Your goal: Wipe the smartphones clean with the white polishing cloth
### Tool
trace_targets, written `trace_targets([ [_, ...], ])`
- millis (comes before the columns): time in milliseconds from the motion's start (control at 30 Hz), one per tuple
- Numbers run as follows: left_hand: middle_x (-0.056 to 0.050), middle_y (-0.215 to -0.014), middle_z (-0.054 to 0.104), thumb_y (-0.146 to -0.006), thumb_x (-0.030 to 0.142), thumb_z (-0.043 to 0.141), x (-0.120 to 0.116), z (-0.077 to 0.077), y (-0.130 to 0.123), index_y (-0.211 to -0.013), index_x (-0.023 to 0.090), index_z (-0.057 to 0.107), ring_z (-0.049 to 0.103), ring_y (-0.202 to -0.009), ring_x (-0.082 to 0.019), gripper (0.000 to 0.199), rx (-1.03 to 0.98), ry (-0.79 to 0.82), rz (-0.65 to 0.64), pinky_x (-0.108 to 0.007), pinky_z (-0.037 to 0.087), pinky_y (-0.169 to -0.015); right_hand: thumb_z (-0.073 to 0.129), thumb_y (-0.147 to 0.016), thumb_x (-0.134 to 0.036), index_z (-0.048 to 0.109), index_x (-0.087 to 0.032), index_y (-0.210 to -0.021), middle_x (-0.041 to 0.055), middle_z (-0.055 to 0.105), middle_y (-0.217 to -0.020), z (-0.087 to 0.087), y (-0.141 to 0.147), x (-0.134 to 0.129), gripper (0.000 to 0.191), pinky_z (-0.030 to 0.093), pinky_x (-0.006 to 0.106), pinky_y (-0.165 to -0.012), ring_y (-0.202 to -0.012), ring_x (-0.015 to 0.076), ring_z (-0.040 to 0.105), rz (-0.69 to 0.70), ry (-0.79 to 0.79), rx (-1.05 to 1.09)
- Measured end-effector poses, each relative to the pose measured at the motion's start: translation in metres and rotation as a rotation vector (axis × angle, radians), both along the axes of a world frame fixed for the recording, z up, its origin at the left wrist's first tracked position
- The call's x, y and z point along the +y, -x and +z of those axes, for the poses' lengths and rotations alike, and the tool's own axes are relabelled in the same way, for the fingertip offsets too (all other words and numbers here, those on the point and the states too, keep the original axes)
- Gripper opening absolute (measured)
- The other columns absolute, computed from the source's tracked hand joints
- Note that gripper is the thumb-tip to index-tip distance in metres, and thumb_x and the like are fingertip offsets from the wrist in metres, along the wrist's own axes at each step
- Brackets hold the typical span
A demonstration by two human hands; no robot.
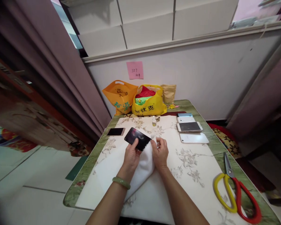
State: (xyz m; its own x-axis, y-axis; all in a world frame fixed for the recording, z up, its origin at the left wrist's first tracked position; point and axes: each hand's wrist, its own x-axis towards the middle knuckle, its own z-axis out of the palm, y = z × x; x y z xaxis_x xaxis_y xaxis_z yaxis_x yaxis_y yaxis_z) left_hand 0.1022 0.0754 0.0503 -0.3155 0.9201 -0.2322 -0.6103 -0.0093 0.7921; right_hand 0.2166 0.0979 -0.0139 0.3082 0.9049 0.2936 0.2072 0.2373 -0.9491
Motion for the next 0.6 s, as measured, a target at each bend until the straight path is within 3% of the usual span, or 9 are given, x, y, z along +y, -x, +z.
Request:
trace_targets([
  [67, -0.007, -0.096, 0.073, -0.067, 0.028, 0.08, -0.004, -0.004, -0.003, -0.101, 0.014, 0.067, 0.067, -0.079, -0.014, 0.039, -0.028, 0.005, 0.023, -0.022, 0.051, -0.068, 0.049, -0.087, -0.055, 0.053, -0.02, -0.073, -0.0028, 0.048, -0.065, 0.0, 0.0, -0.002, 0.037, 0.038, 0.026, -0.058, -0.061, 0.0136, 0.043, 0.053, 0.07, 0.04],
  [133, -0.006, -0.091, 0.073, -0.064, 0.025, 0.081, -0.006, -0.008, -0.009, -0.096, 0.014, 0.067, 0.067, -0.076, -0.013, 0.037, -0.046, 0.027, 0.049, -0.021, 0.051, -0.068, 0.044, -0.089, -0.056, 0.046, -0.021, -0.065, -0.0045, 0.043, -0.059, 0.0, 0.0, -0.004, 0.043, 0.035, 0.026, -0.056, -0.058, 0.013, 0.039, 0.108, 0.101, 0.084],
  [267, -0.003, -0.087, 0.072, -0.067, 0.026, 0.079, -0.002, -0.01, -0.019, -0.1, 0.015, 0.065, 0.067, -0.073, -0.012, 0.037, -0.034, 0.065, 0.137, -0.021, 0.051, -0.064, 0.042, -0.089, -0.057, 0.048, -0.022, -0.067, -0.0026, 0.05, -0.062, 0.0, 0.003, -0.006, 0.042, 0.037, 0.027, -0.061, -0.062, 0.0147, 0.042, 0.146, 0.112, 0.118],
  [433, -0.008, -0.102, 0.072, -0.077, 0.028, 0.072, 0.009, -0.004, -0.019, -0.111, 0.018, 0.061, 0.069, -0.086, -0.016, 0.037, -0.091, 0.036, 0.248, -0.027, 0.055, -0.075, 0.041, -0.09, -0.056, 0.049, -0.022, -0.067, -0.0011, 0.053, -0.062, 0.001, 0.013, -0.013, 0.042, 0.038, 0.028, -0.061, -0.062, 0.0155, 0.045, 0.277, 0.126, 0.091],
  [600, -0.01, -0.108, 0.07, -0.073, 0.03, 0.075, 0.01, -0.011, -0.008, -0.108, 0.016, 0.063, 0.068, -0.092, -0.019, 0.04, 0.037, -0.005, 0.145, -0.031, 0.056, -0.079, 0.038, -0.09, -0.058, 0.054, -0.021, -0.072, 0.0006, 0.059, -0.068, 0.002, 0.014, -0.016, 0.044, 0.042, 0.029, -0.065, -0.067, 0.0175, 0.051, 0.288, 0.171, 0.196],
])
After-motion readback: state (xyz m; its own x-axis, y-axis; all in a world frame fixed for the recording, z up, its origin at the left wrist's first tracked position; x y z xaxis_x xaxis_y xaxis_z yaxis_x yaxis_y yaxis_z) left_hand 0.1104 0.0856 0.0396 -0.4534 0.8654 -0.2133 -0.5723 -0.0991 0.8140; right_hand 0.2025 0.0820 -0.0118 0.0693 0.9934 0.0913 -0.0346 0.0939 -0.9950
